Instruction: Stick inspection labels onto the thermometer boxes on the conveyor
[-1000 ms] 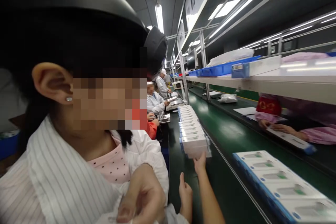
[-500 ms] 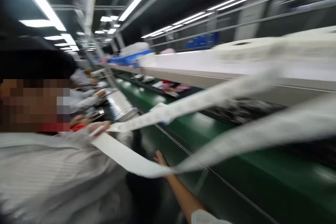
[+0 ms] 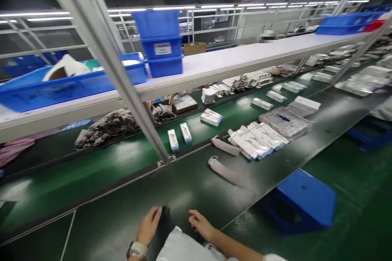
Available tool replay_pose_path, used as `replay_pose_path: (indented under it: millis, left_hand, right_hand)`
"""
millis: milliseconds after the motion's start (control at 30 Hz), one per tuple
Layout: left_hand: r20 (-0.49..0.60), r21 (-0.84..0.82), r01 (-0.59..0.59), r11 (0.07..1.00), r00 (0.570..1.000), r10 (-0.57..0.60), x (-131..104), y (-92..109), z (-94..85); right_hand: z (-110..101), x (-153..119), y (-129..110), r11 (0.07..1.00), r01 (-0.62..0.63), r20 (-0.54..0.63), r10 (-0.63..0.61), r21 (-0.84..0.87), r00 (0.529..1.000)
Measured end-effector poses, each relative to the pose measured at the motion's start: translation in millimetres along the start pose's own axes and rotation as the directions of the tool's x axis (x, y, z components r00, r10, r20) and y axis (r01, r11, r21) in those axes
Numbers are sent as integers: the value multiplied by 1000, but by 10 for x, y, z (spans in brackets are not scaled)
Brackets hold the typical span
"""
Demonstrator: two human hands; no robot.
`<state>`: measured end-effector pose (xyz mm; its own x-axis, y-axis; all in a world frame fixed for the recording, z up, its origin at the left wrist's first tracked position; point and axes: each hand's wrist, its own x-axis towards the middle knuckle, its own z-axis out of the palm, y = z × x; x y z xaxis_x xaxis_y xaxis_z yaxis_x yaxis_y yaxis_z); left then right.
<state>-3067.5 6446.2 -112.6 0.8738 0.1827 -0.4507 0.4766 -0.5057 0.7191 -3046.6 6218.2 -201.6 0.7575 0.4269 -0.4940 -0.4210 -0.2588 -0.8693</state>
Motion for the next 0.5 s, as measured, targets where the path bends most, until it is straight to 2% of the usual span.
replay_pose_path:
  millis: [67, 100, 133, 200, 233, 300, 367, 400, 433, 500]
  left_hand:
    - [-17, 95, -106, 990, 994, 108, 223, 310, 406]
    - [-2, 97, -121, 988, 993, 122, 300, 442, 595]
    - [23, 56, -99, 994, 995, 98, 359, 558, 774]
    - [114, -88, 42, 995, 993, -32, 443, 754, 1102]
    - [176, -144, 133, 981, 979, -106, 481, 841, 1250]
    - [281, -220, 277, 935, 936, -211, 578, 1016, 1523]
    - [321, -301, 338, 892, 916, -239, 720, 1216, 1773]
    - [333, -352, 372, 859, 907, -257, 805, 1329, 1893]
    - [335, -394, 404, 825, 900, -280, 895, 1451, 2010]
    - [307, -424, 433, 795, 895, -323, 1075, 1702, 2233]
  right_hand:
    - [-363, -132, 78, 980, 74, -137, -100, -184, 985]
    - [-521, -185, 83, 967, 88, -187, -134, -238, 973]
    - [-670, -228, 65, 961, 94, -223, -155, -262, 962]
    - [-954, -276, -35, 933, 122, -296, -229, -338, 927]
    - [-1097, -277, -114, 901, 141, -340, -294, -410, 893]
    - [-1395, -227, -317, 806, 144, -425, -444, -574, 789]
    - [-1718, -106, -559, 728, 78, -505, -544, -681, 670]
    - [-1887, -19, -686, 700, 22, -531, -562, -714, 635]
    - [-2058, 82, -813, 673, -33, -541, -563, -739, 624]
    - [-2388, 320, -1048, 618, -122, -526, -529, -777, 666]
